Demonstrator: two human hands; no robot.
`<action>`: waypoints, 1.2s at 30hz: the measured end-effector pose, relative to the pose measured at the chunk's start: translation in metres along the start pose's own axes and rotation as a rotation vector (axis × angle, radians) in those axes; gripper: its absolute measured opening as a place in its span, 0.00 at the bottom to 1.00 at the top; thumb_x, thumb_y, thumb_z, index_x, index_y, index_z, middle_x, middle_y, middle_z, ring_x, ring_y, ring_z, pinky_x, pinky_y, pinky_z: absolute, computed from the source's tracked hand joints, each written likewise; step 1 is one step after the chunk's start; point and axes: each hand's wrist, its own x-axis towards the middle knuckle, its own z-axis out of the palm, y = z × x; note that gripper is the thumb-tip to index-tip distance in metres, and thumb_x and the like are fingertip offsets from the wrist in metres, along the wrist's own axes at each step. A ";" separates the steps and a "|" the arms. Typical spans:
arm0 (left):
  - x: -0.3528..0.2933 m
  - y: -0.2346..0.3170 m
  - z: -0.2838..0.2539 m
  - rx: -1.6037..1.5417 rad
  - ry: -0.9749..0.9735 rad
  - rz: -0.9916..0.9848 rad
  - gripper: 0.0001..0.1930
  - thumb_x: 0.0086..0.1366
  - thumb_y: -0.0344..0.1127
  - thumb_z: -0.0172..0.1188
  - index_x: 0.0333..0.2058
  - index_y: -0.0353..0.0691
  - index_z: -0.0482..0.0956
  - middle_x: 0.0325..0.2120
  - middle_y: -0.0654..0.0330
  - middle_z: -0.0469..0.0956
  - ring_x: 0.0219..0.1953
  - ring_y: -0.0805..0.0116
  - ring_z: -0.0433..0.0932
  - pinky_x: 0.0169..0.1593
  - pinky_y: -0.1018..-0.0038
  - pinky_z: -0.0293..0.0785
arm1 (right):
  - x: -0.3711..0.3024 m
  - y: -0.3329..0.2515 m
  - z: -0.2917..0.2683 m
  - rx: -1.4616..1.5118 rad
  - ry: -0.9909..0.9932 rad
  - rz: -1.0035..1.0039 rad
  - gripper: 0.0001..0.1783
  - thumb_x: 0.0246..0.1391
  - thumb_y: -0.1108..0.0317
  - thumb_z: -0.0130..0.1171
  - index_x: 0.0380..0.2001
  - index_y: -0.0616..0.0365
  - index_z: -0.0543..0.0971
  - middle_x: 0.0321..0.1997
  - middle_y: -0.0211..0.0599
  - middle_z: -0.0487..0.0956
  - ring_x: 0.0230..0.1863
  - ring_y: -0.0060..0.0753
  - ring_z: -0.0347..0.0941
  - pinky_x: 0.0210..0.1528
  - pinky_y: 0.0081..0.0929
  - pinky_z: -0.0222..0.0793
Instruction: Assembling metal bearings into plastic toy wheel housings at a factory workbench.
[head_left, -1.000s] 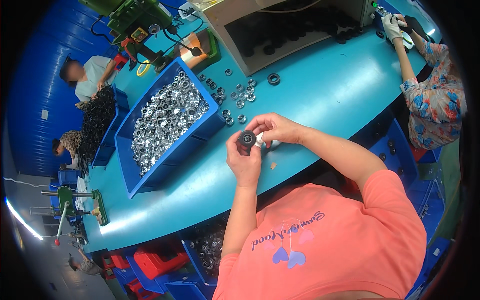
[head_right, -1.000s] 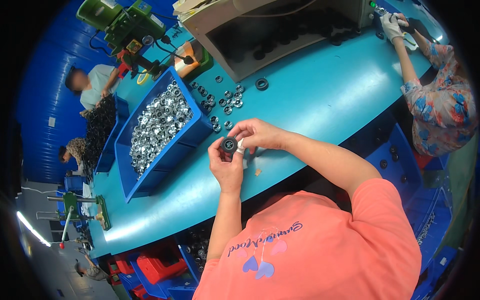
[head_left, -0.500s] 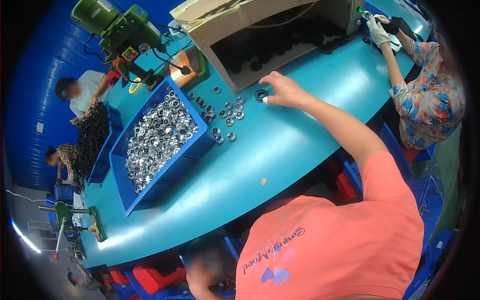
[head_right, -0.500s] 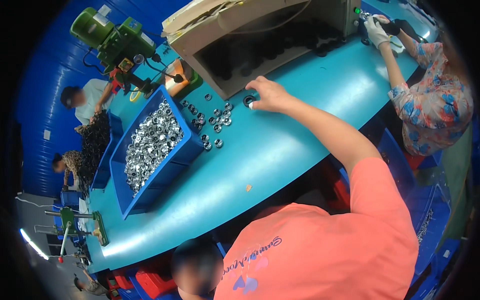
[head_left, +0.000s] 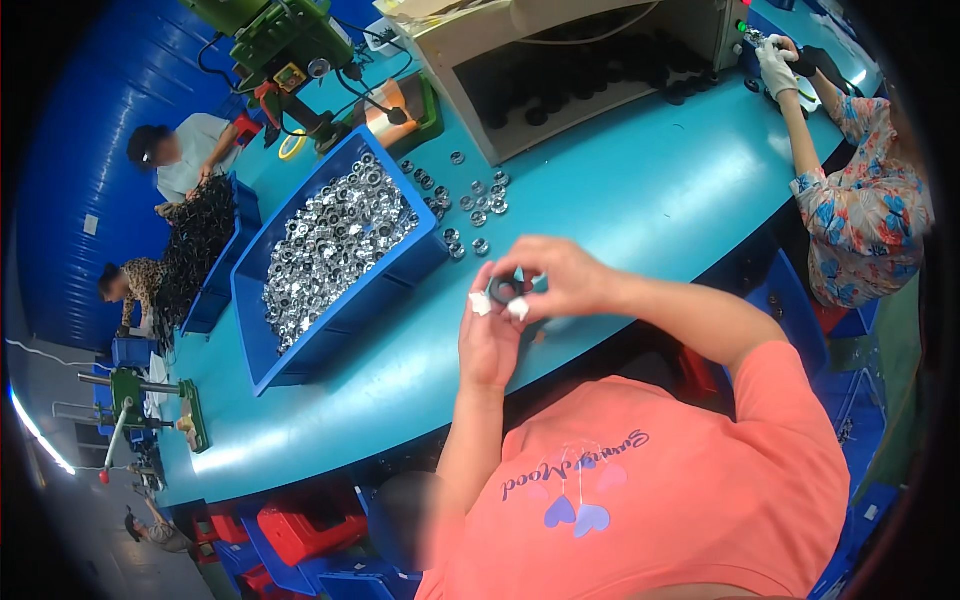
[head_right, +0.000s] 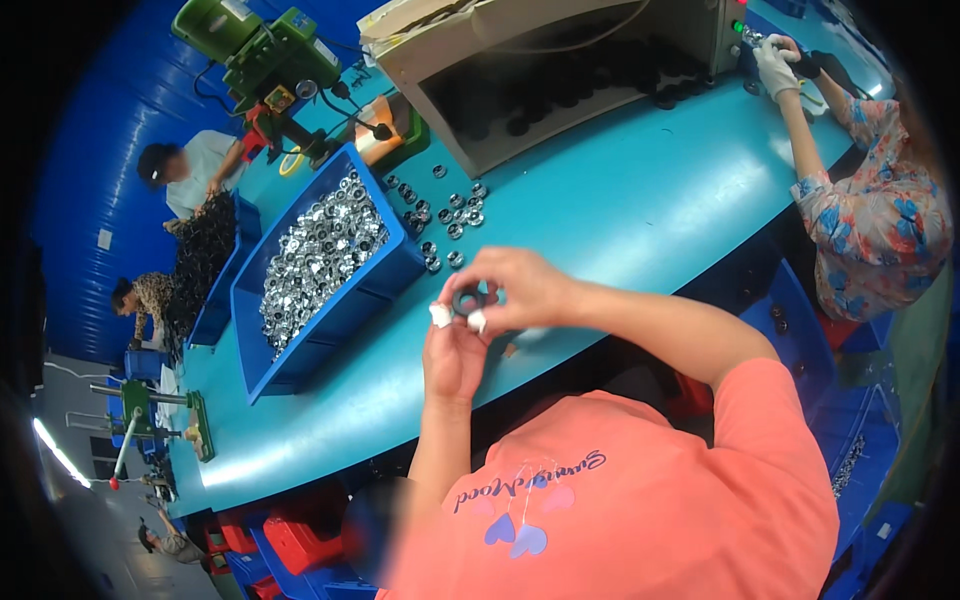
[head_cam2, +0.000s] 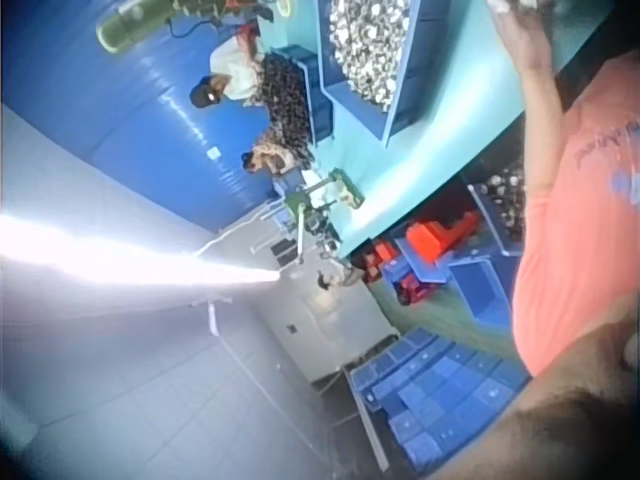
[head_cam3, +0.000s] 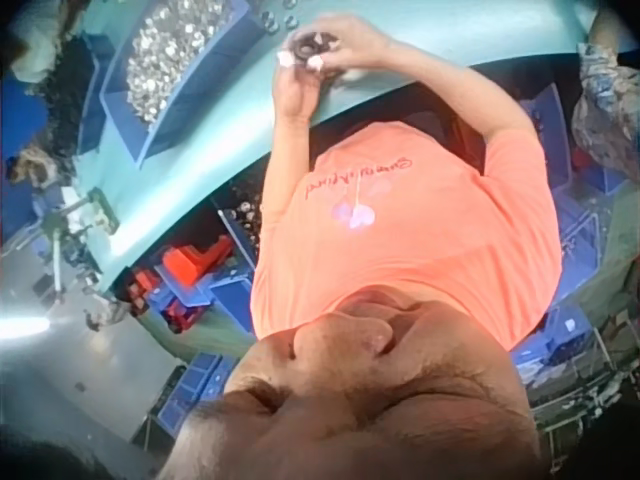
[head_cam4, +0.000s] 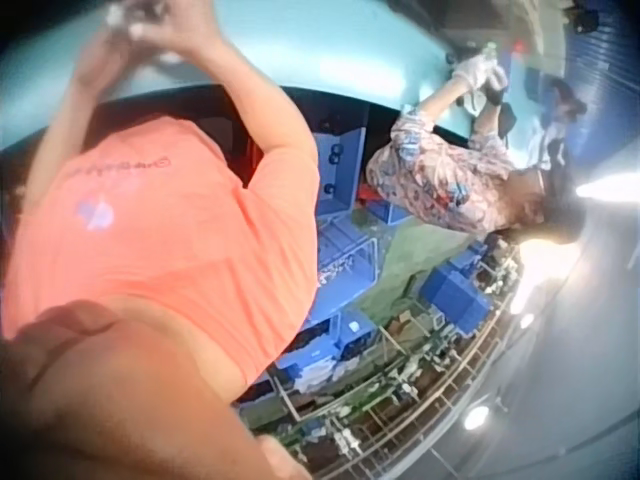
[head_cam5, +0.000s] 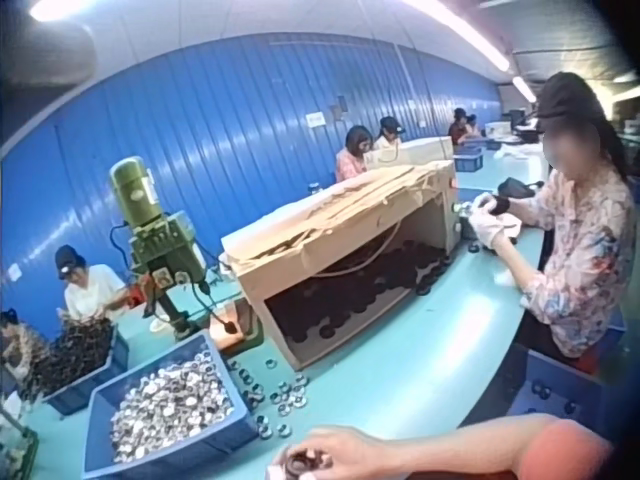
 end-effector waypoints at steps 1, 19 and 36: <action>0.001 -0.004 -0.003 -0.074 0.010 -0.009 0.28 0.79 0.50 0.47 0.69 0.40 0.65 0.52 0.54 0.78 0.50 0.59 0.79 0.53 0.63 0.79 | -0.001 0.004 0.006 -0.042 -0.004 -0.040 0.27 0.48 0.60 0.73 0.53 0.52 0.82 0.44 0.36 0.80 0.40 0.31 0.77 0.44 0.30 0.76; -0.040 -0.002 -0.045 -0.366 -0.104 -0.014 0.24 0.82 0.48 0.39 0.66 0.44 0.70 0.48 0.48 0.75 0.37 0.64 0.71 0.43 0.67 0.72 | 0.060 0.082 0.049 -0.639 0.021 0.064 0.12 0.56 0.63 0.64 0.43 0.50 0.85 0.48 0.39 0.76 0.51 0.49 0.76 0.54 0.46 0.77; -0.033 -0.005 -0.046 -0.401 0.147 -0.022 0.22 0.79 0.50 0.49 0.49 0.33 0.76 0.46 0.42 0.81 0.44 0.57 0.85 0.49 0.65 0.86 | 0.019 0.059 0.018 0.120 -0.014 0.321 0.14 0.54 0.70 0.68 0.45 0.60 0.82 0.44 0.36 0.82 0.40 0.27 0.80 0.44 0.28 0.78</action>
